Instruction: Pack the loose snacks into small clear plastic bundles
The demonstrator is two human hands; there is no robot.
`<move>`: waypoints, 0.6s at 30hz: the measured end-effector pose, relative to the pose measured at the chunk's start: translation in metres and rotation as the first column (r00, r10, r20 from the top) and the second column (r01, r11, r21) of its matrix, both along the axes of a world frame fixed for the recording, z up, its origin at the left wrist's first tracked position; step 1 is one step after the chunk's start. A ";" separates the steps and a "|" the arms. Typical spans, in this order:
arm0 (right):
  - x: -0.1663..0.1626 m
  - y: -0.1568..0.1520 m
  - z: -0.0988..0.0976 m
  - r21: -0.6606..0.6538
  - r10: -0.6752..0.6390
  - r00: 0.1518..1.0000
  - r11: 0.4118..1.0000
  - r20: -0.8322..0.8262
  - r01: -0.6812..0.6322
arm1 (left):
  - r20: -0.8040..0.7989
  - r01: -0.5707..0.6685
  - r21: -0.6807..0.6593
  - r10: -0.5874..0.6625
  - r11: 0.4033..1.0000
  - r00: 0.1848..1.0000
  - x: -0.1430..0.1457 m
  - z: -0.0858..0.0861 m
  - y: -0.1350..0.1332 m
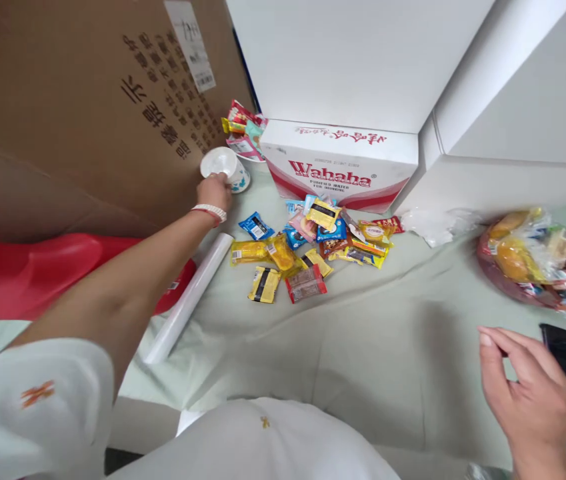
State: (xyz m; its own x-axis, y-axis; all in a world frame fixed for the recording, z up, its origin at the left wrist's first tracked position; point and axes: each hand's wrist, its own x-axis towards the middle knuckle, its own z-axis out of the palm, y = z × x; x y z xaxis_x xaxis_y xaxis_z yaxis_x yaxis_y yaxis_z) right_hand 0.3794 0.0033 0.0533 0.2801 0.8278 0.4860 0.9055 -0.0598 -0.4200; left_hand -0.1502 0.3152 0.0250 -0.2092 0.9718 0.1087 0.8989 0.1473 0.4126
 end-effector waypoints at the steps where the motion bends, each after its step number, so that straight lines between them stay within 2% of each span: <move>1: -0.008 -0.007 -0.002 0.000 -0.003 1.000 1.000 -0.010 0.003 | -0.021 0.012 0.016 -0.011 1.000 1.000 0.000 0.003 -0.012; 3: -0.021 -0.014 -0.005 -0.020 -0.004 0.999 1.000 -0.046 0.003 | -0.078 0.075 0.076 -0.069 0.994 0.995 0.005 0.012 -0.053; 5: -0.036 -0.011 -0.003 -0.030 0.039 0.994 0.999 -0.102 -0.042 | -0.150 0.257 0.102 -0.240 0.961 0.959 0.018 0.018 -0.111; 7: -0.058 -0.001 0.006 -0.003 0.199 0.971 0.980 -0.129 -0.201 | -0.164 0.360 0.081 -0.344 0.930 0.925 0.039 0.018 -0.178; 8: -0.072 0.005 0.013 0.019 0.322 0.938 0.946 -0.129 -0.322 | -0.157 0.438 0.051 -0.426 0.898 0.891 0.051 0.015 -0.211; 9: -0.087 0.012 0.020 0.031 0.464 0.877 0.885 -0.125 -0.464 | -0.155 0.569 0.022 -0.559 0.822 0.814 0.062 0.011 -0.241; 10: -0.105 0.019 0.026 0.024 0.610 0.783 0.791 -0.122 -0.612 | -0.154 0.672 0.005 -0.663 0.741 0.733 0.074 0.005 -0.268; 12: -0.142 0.033 0.031 -0.064 0.838 0.530 0.526 -0.128 -0.848 | -0.144 0.772 0.004 -0.764 0.635 0.629 0.093 -0.009 -0.307; 13: -0.160 0.040 0.029 -0.149 0.899 0.417 0.397 -0.134 -0.906 | -0.143 0.801 0.021 -0.791 0.598 0.595 0.100 -0.015 -0.319; 14: -0.177 0.046 0.023 -0.254 0.930 0.344 0.303 -0.132 -0.918 | -0.128 0.827 0.029 -0.819 0.561 0.560 0.105 -0.021 -0.328; 15: -0.193 0.051 0.014 -0.365 0.941 0.318 0.257 -0.117 -0.895 | -0.110 0.841 0.037 -0.835 0.539 0.540 0.109 -0.027 -0.334; 16: -0.206 0.054 0.004 -0.473 0.937 0.336 0.255 -0.095 -0.843 | -0.089 0.847 0.043 -0.842 0.531 0.532 0.111 -0.032 -0.338; 18: -0.226 0.058 -0.018 -0.649 0.915 0.402 0.286 -0.033 -0.705 | -0.046 0.823 0.062 -0.822 0.565 0.568 0.112 -0.041 -0.342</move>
State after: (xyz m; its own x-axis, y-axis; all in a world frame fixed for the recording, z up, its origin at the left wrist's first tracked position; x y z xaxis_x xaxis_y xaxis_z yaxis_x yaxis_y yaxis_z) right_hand 0.1534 0.0617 0.0356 -0.7553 0.6311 -0.1767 0.6512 0.6924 -0.3107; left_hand -0.0387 -0.0265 -0.0162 0.6778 0.7132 0.1786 0.6216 -0.6856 0.3790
